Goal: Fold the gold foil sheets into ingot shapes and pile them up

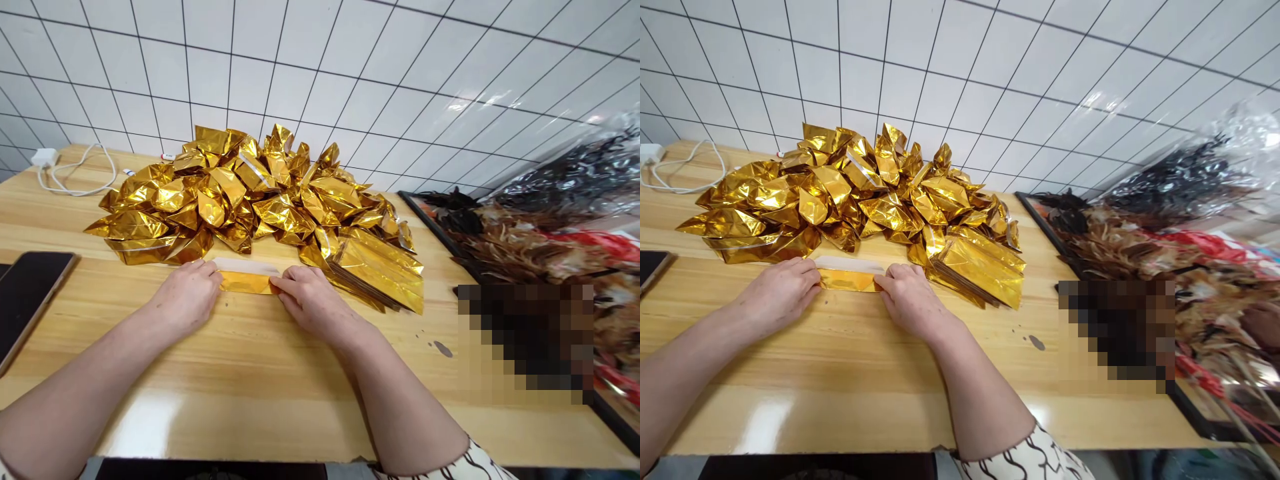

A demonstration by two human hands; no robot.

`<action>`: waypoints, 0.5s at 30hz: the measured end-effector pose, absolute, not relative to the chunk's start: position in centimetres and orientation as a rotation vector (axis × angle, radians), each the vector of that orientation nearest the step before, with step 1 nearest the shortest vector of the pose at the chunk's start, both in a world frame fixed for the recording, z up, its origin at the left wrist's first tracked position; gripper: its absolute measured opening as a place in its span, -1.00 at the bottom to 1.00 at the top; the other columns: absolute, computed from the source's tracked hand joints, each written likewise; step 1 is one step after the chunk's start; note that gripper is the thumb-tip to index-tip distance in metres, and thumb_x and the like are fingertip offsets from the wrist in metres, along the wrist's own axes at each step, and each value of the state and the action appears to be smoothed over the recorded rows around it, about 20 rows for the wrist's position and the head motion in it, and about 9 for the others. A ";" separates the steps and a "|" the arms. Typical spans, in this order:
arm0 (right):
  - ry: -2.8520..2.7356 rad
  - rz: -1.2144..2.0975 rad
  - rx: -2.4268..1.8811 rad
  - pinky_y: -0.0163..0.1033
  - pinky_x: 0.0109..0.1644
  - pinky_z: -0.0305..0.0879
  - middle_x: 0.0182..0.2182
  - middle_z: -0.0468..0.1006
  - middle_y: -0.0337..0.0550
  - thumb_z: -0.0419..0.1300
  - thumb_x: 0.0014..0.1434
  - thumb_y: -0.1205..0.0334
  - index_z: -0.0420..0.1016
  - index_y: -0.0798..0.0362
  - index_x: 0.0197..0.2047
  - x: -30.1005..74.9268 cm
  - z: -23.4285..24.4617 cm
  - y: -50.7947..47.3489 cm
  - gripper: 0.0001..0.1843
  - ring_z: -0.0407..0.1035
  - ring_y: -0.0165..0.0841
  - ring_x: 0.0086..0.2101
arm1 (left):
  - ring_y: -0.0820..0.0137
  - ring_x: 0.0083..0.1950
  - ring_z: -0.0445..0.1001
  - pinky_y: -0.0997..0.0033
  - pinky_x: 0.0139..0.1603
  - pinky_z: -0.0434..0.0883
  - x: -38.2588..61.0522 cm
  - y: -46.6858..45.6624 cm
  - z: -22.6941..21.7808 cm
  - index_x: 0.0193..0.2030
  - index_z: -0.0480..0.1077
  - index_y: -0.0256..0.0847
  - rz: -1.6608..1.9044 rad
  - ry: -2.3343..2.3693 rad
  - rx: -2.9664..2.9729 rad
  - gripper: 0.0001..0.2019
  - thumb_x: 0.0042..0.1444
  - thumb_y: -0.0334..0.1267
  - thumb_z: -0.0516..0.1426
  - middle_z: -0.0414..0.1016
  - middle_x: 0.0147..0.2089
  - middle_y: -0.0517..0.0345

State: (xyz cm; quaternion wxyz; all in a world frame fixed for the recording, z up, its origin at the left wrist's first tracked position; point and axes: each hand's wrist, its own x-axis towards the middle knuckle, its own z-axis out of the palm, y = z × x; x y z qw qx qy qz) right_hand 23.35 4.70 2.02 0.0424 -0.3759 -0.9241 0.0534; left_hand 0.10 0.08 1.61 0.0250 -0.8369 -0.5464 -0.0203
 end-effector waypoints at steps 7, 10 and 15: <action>-2.852 0.049 -1.033 -0.18 -0.12 0.12 -0.37 0.48 -0.07 -0.02 0.33 0.36 0.56 0.12 -0.21 23.0 1.8 4.1 -0.69 0.29 -0.32 -0.32 | 0.22 -0.05 0.46 0.21 0.01 0.41 1.5 -0.9 0.0 -0.08 0.44 -0.26 -0.317 -1.439 -2.816 -0.79 0.25 -0.31 0.02 0.50 -0.04 -0.06; -2.828 0.119 -0.928 -0.19 -0.13 0.12 -0.39 0.49 -0.08 0.00 0.32 0.39 0.55 0.12 -0.27 22.7 1.9 3.7 -0.72 0.30 -0.33 -0.32 | 0.22 0.09 0.40 0.20 0.14 0.34 2.2 -1.5 -0.6 0.13 0.33 -0.29 -0.407 -1.352 -2.869 -0.66 0.26 -0.22 0.04 0.46 0.10 -0.06; -2.742 0.280 -0.858 -0.18 -0.13 0.16 -0.36 0.52 -0.09 0.07 0.29 0.40 0.54 0.11 -0.23 22.8 1.3 4.1 -0.79 0.35 -0.32 -0.29 | 0.22 0.14 0.36 0.21 0.20 0.30 2.0 -1.5 -0.8 0.18 0.29 -0.33 -0.426 -1.343 -2.934 -0.61 0.26 -0.22 0.03 0.46 0.11 -0.07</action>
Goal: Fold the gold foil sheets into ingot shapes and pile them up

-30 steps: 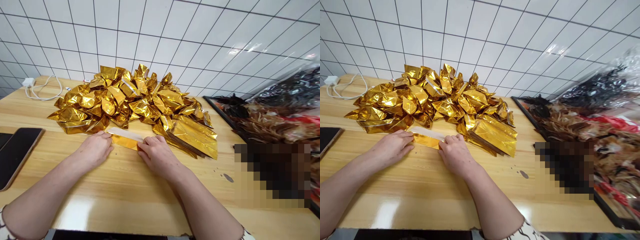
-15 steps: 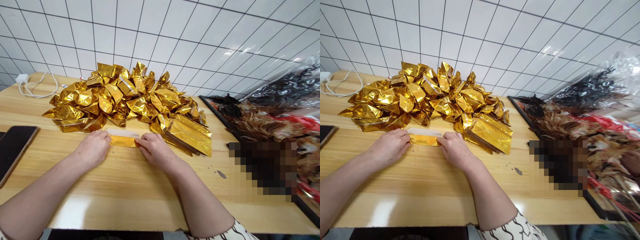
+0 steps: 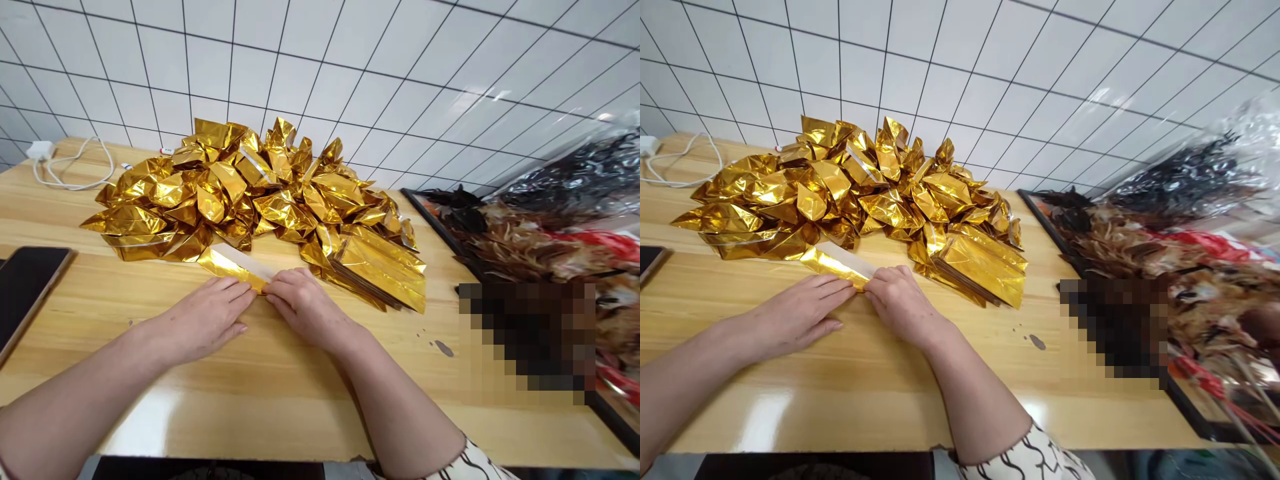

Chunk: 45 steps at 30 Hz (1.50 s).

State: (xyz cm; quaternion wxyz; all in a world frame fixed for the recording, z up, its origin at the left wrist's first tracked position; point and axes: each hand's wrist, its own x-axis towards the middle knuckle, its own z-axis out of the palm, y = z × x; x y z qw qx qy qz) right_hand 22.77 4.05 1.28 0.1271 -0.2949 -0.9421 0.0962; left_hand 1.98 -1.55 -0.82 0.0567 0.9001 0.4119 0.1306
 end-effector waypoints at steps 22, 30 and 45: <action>-2.508 0.492 -1.190 -0.23 -0.21 0.14 -0.45 0.40 -0.21 0.18 0.19 0.34 0.40 0.05 -0.44 22.3 0.3 5.3 -0.85 0.28 -0.36 -0.35 | 0.18 0.06 0.39 0.17 0.07 0.36 2.3 -1.5 -0.2 0.15 0.31 -0.32 0.296 1.227 2.754 -0.64 0.28 -0.21 0.05 0.44 0.04 -0.10; -2.439 0.408 -1.366 -0.21 -0.18 0.08 -0.43 0.43 -0.23 0.30 0.10 0.19 0.37 0.04 -0.40 21.5 0.2 4.9 -0.81 0.27 -0.34 -0.34 | 0.18 0.06 0.36 0.17 0.09 0.33 2.3 -1.5 -0.3 0.11 0.35 -0.33 0.274 1.241 2.770 -0.64 0.26 -0.16 0.08 0.44 0.01 -0.08; -2.406 0.498 -1.479 -0.21 -0.18 0.02 -0.48 0.38 -0.29 0.34 0.06 0.25 0.34 0.06 -0.50 21.8 0.6 6.1 -0.76 0.25 -0.38 -0.38 | 0.18 0.04 0.35 0.14 0.06 0.34 2.0 -1.3 -0.3 0.05 0.38 -0.27 0.341 1.204 2.694 -0.71 0.26 -0.19 0.09 0.41 0.00 -0.05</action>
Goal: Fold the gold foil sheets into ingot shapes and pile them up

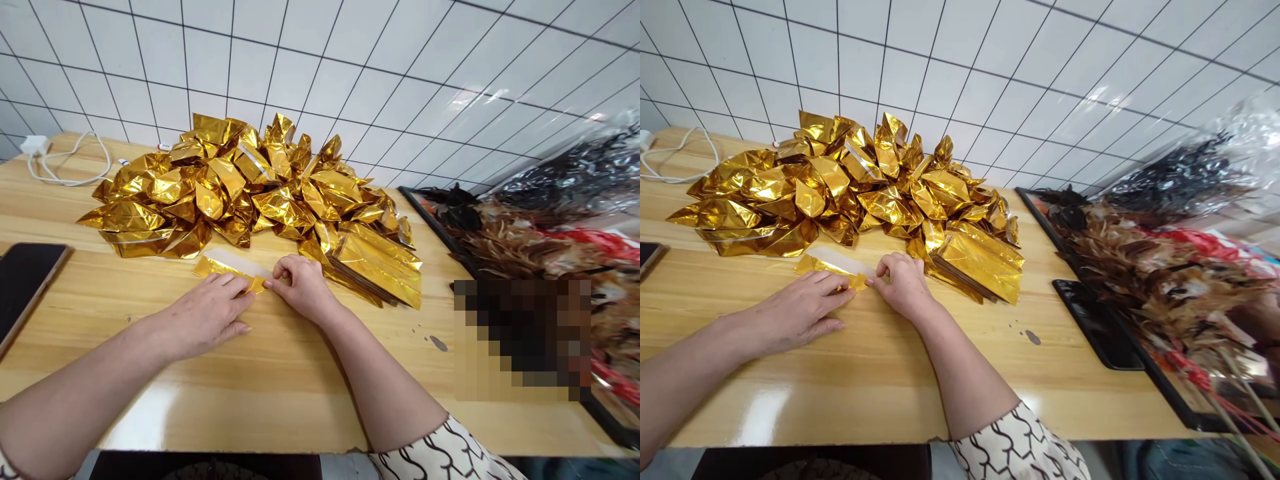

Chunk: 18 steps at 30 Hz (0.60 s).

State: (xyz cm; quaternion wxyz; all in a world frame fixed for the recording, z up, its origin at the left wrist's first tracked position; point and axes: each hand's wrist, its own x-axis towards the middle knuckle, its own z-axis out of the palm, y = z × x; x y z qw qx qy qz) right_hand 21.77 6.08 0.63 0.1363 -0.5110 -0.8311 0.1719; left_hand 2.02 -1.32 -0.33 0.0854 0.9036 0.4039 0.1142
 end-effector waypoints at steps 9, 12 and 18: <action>-2.454 0.261 -1.285 -0.17 -0.12 0.13 -0.42 0.48 -0.15 0.18 0.15 0.38 0.37 0.04 -0.41 21.3 0.5 4.2 -0.88 0.33 -0.27 -0.29 | 0.18 0.03 0.35 0.17 0.05 0.34 3.1 -1.9 -0.3 0.08 0.36 -0.31 0.312 1.269 2.676 -0.66 0.25 -0.14 0.09 0.40 0.00 -0.07; -2.537 0.421 -1.204 -0.22 -0.16 0.17 -0.41 0.50 -0.16 0.09 0.20 0.41 0.38 0.03 -0.36 20.5 0.2 3.6 -0.87 0.33 -0.31 -0.32 | 0.17 0.04 0.35 0.14 0.09 0.33 3.4 -2.1 -0.6 0.10 0.35 -0.29 0.350 1.298 2.665 -0.64 0.25 -0.12 0.09 0.39 0.05 -0.08; -2.541 0.498 -1.234 -0.23 -0.19 0.17 -0.42 0.48 -0.18 0.07 0.21 0.43 0.37 0.03 -0.36 20.2 0.1 3.9 -0.85 0.32 -0.33 -0.33 | 0.22 0.00 0.38 0.21 0.03 0.36 2.0 -1.3 0.1 -0.01 0.43 -0.24 0.266 1.261 2.701 -0.75 0.26 -0.21 0.06 0.43 -0.06 -0.01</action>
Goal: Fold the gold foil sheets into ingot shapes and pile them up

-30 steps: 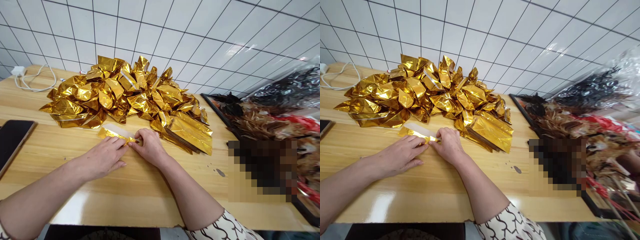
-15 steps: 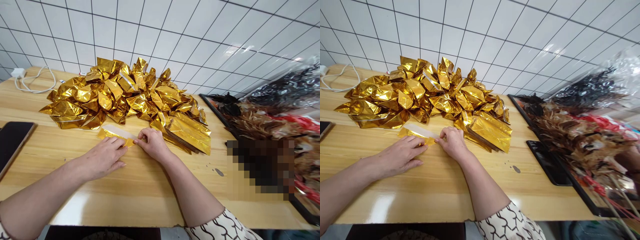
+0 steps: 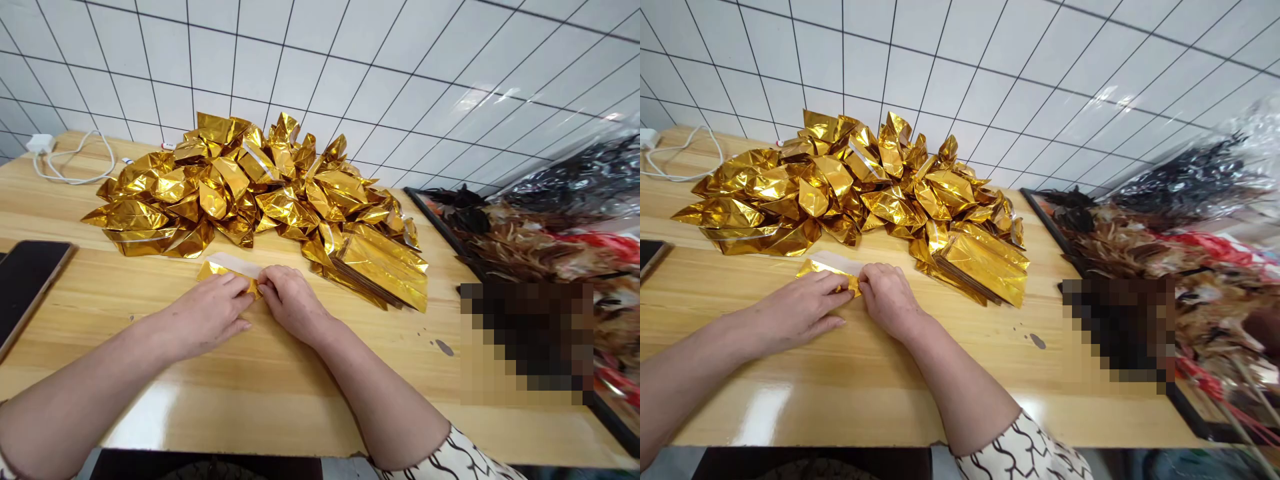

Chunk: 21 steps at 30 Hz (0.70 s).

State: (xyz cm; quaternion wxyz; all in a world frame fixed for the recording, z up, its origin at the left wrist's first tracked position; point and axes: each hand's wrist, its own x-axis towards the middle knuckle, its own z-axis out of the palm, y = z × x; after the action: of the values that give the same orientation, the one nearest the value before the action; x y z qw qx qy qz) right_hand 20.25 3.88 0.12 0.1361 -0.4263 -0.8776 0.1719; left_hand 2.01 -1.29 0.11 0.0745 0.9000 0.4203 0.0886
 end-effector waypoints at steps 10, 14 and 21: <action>-2.577 0.478 -1.247 -0.18 -0.10 0.16 -0.33 0.51 -0.11 0.10 0.20 0.42 0.39 0.04 -0.31 20.6 0.5 3.8 -0.89 0.35 -0.27 -0.22 | 0.21 -0.08 0.44 0.16 -0.01 0.40 -1.4 0.4 2.2 -0.16 0.51 -0.25 0.028 1.557 2.621 -0.71 0.19 -0.44 -0.04 0.50 -0.11 -0.03; -2.598 0.442 -1.221 -0.18 -0.10 0.16 -0.33 0.52 -0.11 0.08 0.22 0.42 0.39 0.04 -0.30 20.7 0.6 3.8 -0.88 0.35 -0.26 -0.22 | 0.19 -0.05 0.46 0.17 0.01 0.41 -1.5 0.5 2.7 -0.17 0.51 -0.26 0.003 1.524 2.636 -0.69 0.08 -0.52 -0.02 0.52 -0.08 -0.03; -2.630 0.366 -1.195 -0.17 -0.09 0.15 -0.29 0.54 -0.06 0.05 0.24 0.41 0.42 0.06 -0.26 20.8 0.4 3.7 -0.86 0.35 -0.25 -0.21 | 0.19 0.01 0.46 0.16 0.06 0.41 -1.7 0.3 2.9 -0.12 0.51 -0.25 -0.005 1.512 2.673 -0.62 -0.01 -0.58 0.00 0.54 -0.04 -0.03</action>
State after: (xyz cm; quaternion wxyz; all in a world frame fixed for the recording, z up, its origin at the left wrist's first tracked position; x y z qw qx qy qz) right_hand 20.83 3.73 0.42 0.1147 -0.4079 -0.8972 0.1249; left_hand -1.66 0.26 2.88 0.0353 0.8698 0.4921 -0.0016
